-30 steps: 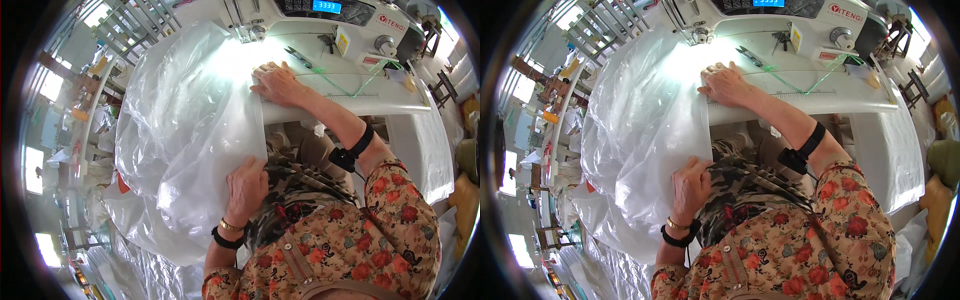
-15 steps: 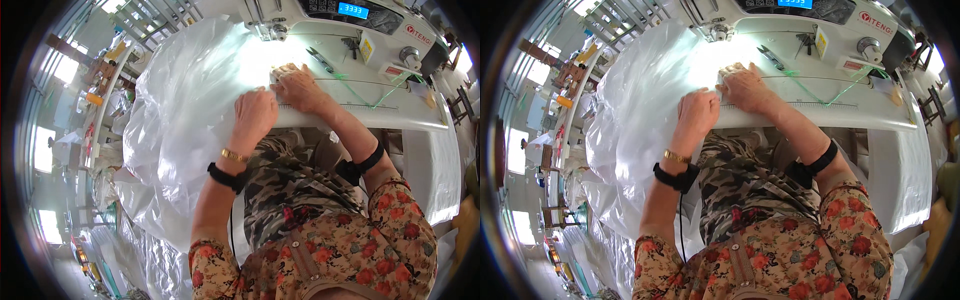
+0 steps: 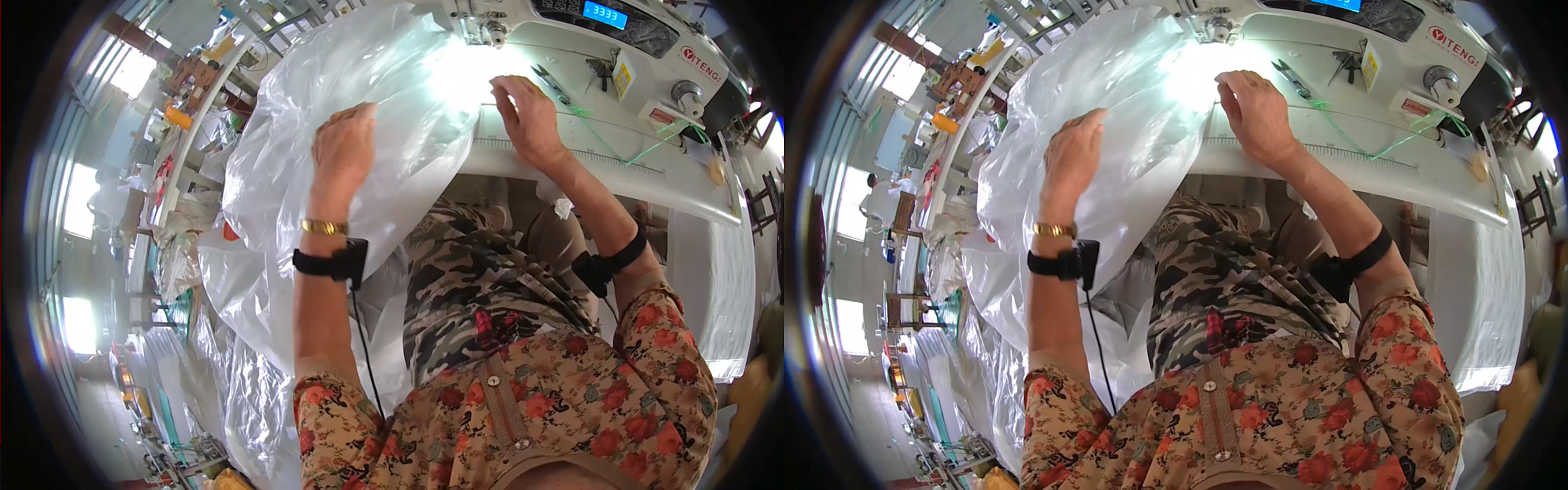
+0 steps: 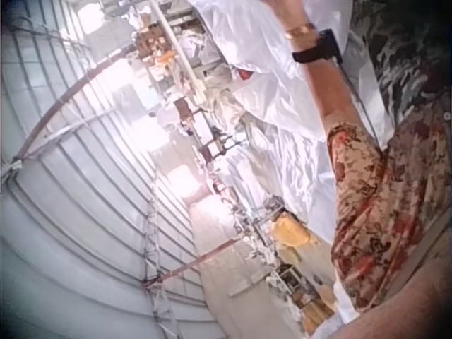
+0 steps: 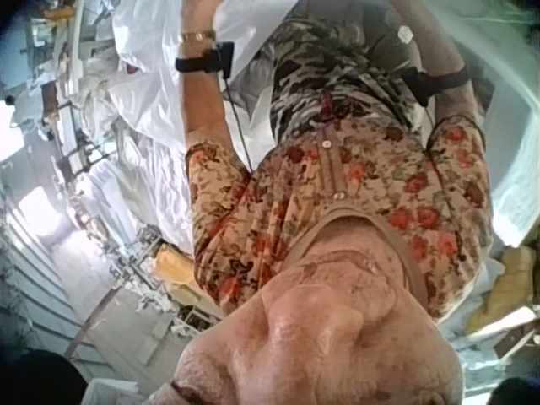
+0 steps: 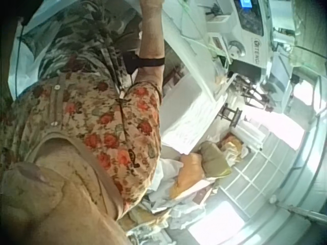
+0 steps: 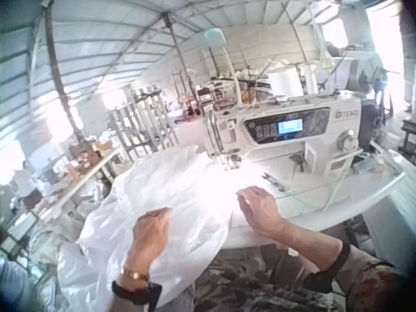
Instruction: The person is sewing a large white plastic sheet using an industrial sewing machine.
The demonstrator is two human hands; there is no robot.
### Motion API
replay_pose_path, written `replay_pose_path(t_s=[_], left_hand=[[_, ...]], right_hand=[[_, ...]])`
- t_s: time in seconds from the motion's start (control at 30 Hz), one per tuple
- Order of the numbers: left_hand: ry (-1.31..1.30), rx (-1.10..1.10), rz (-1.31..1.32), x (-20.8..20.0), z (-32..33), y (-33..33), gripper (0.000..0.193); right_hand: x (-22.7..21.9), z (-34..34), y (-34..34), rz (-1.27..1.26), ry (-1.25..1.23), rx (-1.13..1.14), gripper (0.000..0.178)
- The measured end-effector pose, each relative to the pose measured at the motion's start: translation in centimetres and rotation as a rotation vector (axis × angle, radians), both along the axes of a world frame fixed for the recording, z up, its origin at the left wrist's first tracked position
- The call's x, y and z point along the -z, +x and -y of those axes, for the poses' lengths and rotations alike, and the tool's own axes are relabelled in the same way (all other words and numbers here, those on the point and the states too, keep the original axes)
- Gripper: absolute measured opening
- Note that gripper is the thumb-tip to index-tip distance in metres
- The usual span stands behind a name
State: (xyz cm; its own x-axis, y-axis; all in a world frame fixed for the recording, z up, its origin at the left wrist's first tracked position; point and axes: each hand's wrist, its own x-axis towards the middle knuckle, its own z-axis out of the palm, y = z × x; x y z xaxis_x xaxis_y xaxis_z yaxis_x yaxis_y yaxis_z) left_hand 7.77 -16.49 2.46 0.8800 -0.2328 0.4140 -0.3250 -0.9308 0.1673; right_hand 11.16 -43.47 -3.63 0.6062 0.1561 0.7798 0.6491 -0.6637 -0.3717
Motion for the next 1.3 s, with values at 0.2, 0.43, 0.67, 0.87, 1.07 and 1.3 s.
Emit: replay_pose_path(t_s=[0.2, 0.43, 0.67, 0.87, 1.07, 1.3], left_hand=[[0.007, -0.017, -0.082, 4.5, -4.3, 3.1, 0.035], [0.011, 0.06, -0.192, 4.5, -4.7, 4.2, 0.039], [-0.141, 0.15, -0.184, 4.4, -4.8, 4.4, 0.029], [0.071, 0.123, -0.165, 4.1, -4.6, 4.9, 0.029], [0.021, 0.06, -0.25, 4.2, -4.5, 5.0, 0.031], [0.027, 0.092, -0.222, 4.8, -5.1, 5.9, 0.04]], right_hand=[[3.6, -3.5, -7.6, 0.044, -0.479, -0.289, 0.028], [4.4, -9.8, -6.4, -0.064, -0.631, -0.361, 0.019], [-0.7, -10.2, -2.3, -0.049, -0.474, 0.014, 0.022], [-2.0, -10.3, -1.0, -0.352, -0.549, -0.032, 0.039], [-1.4, -11.7, -1.9, -0.26, -0.689, -0.247, 0.042], [2.9, -12.8, -7.9, -0.393, -0.632, -0.71, 0.025]])
